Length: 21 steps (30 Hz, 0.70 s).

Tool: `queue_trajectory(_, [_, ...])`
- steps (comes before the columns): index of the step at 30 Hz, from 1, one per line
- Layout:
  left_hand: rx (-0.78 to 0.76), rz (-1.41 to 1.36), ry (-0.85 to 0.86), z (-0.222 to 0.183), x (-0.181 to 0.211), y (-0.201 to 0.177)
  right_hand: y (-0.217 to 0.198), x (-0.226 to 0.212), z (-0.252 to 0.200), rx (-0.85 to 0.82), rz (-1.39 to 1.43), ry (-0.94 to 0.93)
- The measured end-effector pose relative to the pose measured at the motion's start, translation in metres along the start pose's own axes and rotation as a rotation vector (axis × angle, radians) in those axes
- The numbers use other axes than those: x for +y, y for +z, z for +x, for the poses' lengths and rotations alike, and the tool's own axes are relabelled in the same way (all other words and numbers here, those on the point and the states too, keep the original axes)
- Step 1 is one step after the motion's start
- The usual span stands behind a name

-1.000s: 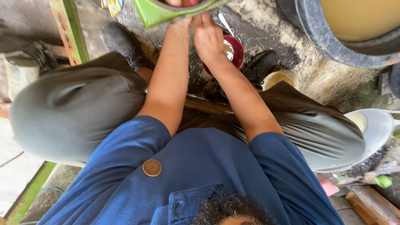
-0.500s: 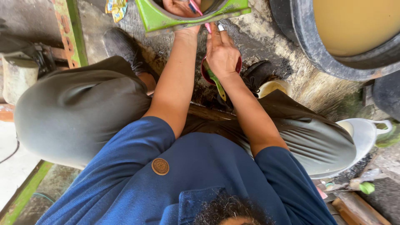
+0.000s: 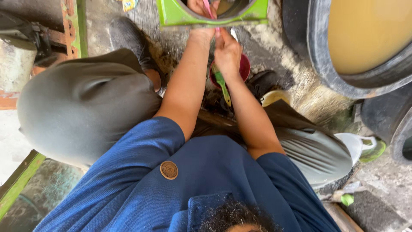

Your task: The person cleans the interior of a circular green mechanical component by hand using a small brush and a pink tool.

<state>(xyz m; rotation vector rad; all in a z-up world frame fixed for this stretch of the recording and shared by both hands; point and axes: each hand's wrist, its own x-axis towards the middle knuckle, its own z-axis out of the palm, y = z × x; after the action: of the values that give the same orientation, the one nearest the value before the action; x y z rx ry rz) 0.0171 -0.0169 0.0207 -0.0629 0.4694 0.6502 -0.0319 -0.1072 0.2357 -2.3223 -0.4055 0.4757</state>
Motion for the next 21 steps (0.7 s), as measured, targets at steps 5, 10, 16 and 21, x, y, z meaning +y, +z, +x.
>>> queue_trajectory(5, [0.256, 0.101, -0.094, -0.012, 0.014, 0.041, 0.027, 0.011, 0.025, 0.015, -0.139, -0.009])
queue_trajectory(10, [0.233, 0.072, -0.1, -0.004, 0.017, 0.029, 0.019, 0.019, 0.009, 0.063, -0.084, -0.068])
queue_trajectory(16, [0.336, 0.03, -0.091, 0.02, 0.002, -0.017, 0.038, 0.042, 0.029, 0.044, -0.163, -0.122])
queue_trajectory(21, [0.232, 0.085, -0.215, 0.004, 0.025, 0.006, 0.013, 0.028, 0.004, 0.192, -0.169, -0.402])
